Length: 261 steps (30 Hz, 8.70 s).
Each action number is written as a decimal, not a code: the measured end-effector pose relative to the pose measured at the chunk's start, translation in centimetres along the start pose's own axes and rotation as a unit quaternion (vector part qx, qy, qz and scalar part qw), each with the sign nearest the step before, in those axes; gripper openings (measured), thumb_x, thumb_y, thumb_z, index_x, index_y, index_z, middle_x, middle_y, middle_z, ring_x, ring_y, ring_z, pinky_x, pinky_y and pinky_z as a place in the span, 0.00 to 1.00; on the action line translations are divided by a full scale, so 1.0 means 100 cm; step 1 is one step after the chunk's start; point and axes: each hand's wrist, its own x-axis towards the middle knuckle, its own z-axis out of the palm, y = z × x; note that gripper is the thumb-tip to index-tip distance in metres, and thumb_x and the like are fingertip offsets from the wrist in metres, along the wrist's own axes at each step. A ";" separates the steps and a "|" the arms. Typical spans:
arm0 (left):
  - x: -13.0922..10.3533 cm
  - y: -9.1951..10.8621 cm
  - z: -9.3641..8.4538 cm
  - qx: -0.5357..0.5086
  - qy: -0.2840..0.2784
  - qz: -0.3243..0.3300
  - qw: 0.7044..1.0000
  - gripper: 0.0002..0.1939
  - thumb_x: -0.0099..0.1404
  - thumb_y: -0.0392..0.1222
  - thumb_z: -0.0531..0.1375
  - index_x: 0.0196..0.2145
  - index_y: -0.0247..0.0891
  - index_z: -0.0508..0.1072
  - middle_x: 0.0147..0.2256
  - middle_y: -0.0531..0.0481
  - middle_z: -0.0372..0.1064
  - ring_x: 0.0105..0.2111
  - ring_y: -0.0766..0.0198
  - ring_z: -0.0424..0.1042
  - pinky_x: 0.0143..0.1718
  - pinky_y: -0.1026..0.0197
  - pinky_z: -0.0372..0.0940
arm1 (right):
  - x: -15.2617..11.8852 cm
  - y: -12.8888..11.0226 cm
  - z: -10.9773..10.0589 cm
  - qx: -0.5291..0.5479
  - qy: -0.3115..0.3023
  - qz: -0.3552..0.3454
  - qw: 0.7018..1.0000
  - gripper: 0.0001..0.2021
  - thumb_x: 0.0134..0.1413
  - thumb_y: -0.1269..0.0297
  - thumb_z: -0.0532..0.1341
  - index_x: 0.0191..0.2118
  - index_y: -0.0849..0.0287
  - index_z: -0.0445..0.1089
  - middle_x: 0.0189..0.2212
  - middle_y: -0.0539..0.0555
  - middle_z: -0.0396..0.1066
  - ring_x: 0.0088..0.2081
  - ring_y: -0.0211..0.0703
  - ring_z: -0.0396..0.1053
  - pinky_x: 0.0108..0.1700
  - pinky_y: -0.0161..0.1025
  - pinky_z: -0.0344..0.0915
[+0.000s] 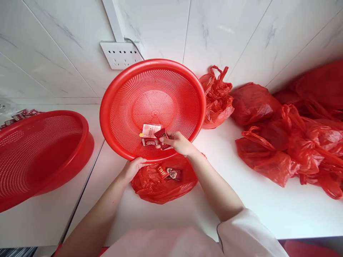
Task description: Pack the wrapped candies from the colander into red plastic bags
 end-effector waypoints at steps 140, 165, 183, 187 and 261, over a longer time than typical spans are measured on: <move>0.003 0.000 -0.003 0.001 0.010 -0.006 1.000 0.19 0.55 0.33 0.59 0.46 0.33 0.75 0.46 0.42 0.74 0.47 0.49 0.73 0.49 0.46 0.68 | 0.002 0.022 0.018 -0.493 -0.060 -0.136 0.857 0.23 0.62 0.54 0.54 0.60 0.56 0.61 0.55 0.61 0.66 0.53 0.51 0.66 0.53 0.49 0.63; 0.000 0.010 0.003 -0.023 0.022 -0.022 0.999 0.14 0.52 0.33 0.59 0.38 0.31 0.77 0.42 0.41 0.76 0.46 0.50 0.73 0.51 0.46 0.66 | 0.005 0.006 0.000 0.149 0.103 0.017 0.983 0.16 0.42 0.61 0.71 0.39 0.60 0.75 0.36 0.52 0.76 0.35 0.37 0.74 0.43 0.38 0.71; 0.001 0.008 -0.002 -0.034 -0.016 -0.014 0.999 0.16 0.55 0.34 0.58 0.42 0.31 0.76 0.45 0.40 0.75 0.48 0.49 0.72 0.52 0.46 0.66 | 0.005 -0.002 0.013 0.255 0.171 0.006 0.952 0.12 0.44 0.69 0.67 0.36 0.58 0.67 0.38 0.53 0.76 0.41 0.41 0.75 0.49 0.39 0.71; 0.002 0.008 -0.002 -0.032 -0.009 -0.008 0.999 0.15 0.54 0.34 0.58 0.40 0.32 0.76 0.46 0.41 0.75 0.48 0.50 0.72 0.52 0.47 0.66 | 0.002 -0.004 0.007 0.194 0.136 0.034 0.971 0.17 0.49 0.68 0.64 0.47 0.55 0.64 0.36 0.51 0.76 0.38 0.42 0.77 0.42 0.40 0.73; -0.012 0.034 -0.004 0.142 0.122 0.270 0.945 0.36 0.59 0.44 0.63 0.61 0.47 0.53 0.35 0.51 0.72 0.27 0.66 0.74 0.31 0.64 0.66 | -0.037 -0.048 0.035 0.052 0.065 -0.079 0.993 0.15 0.43 0.54 0.70 0.31 0.62 0.74 0.26 0.51 0.74 0.25 0.35 0.67 0.29 0.34 0.63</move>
